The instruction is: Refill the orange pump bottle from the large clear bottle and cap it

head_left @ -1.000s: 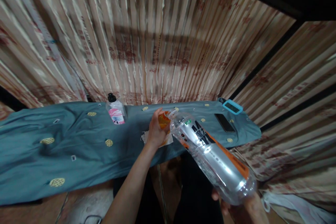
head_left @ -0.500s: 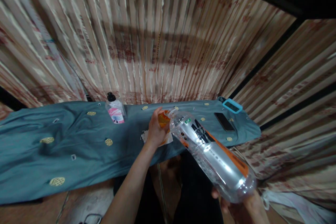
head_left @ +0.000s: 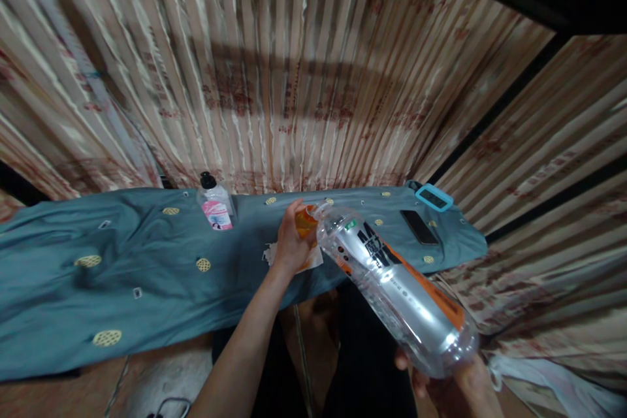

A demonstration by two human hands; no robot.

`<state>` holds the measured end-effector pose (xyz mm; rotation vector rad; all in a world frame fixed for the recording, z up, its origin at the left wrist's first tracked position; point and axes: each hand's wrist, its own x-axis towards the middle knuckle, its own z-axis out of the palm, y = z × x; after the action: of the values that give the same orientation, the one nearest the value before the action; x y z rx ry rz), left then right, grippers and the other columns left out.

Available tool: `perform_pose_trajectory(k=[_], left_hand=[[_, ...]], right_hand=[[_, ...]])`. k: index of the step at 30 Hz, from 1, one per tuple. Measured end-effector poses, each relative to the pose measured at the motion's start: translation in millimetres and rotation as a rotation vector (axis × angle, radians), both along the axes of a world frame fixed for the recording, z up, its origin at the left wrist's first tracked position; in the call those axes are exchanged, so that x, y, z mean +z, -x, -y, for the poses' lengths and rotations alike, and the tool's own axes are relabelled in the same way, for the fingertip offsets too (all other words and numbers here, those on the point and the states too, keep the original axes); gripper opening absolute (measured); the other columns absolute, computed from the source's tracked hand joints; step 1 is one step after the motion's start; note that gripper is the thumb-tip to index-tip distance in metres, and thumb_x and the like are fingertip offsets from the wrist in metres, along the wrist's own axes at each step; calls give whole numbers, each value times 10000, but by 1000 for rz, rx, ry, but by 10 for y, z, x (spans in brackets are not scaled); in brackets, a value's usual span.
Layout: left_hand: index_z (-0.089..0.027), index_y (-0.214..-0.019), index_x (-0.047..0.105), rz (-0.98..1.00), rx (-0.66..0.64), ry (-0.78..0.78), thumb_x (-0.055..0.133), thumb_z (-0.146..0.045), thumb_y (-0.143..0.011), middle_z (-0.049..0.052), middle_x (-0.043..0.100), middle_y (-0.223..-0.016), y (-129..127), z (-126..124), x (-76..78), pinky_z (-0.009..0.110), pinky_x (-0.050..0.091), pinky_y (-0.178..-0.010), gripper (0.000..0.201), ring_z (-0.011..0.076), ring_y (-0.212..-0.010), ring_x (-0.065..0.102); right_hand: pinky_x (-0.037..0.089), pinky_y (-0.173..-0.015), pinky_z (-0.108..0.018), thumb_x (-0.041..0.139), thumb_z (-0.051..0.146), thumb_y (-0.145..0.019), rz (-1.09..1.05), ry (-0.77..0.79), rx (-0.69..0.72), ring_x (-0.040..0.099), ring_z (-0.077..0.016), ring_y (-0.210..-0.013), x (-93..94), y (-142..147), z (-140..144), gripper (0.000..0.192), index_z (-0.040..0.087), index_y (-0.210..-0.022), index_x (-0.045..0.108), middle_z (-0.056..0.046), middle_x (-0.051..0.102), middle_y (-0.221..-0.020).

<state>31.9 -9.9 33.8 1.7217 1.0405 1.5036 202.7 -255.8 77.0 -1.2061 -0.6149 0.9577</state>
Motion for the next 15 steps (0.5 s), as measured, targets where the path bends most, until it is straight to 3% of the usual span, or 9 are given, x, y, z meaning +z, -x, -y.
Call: perform_pose_trajectory(k=[7,15], left_hand=[[-211,-1342,477,-9,1,-12,745,-315,-790,105,701,-1196,4,-7,-3,478,536,-1002,623,273,-1100,687],[-214,-1343,477,-12,11,-1,753,-335,-792,106,705,-1190,-3,-9,3,481,538,-995,628,278,-1099,689]], right_hand=[[498,-369,-184,875,634,-645,-52,-68,-2,696,-174,-498,43,49,-38,490,227,-900,779,-91,791,-721],[482,-349,-163,913,624,-587,-97,-66,-35,697,-169,-471,118,116,-77,519,233,-895,766,-85,801,-704]])
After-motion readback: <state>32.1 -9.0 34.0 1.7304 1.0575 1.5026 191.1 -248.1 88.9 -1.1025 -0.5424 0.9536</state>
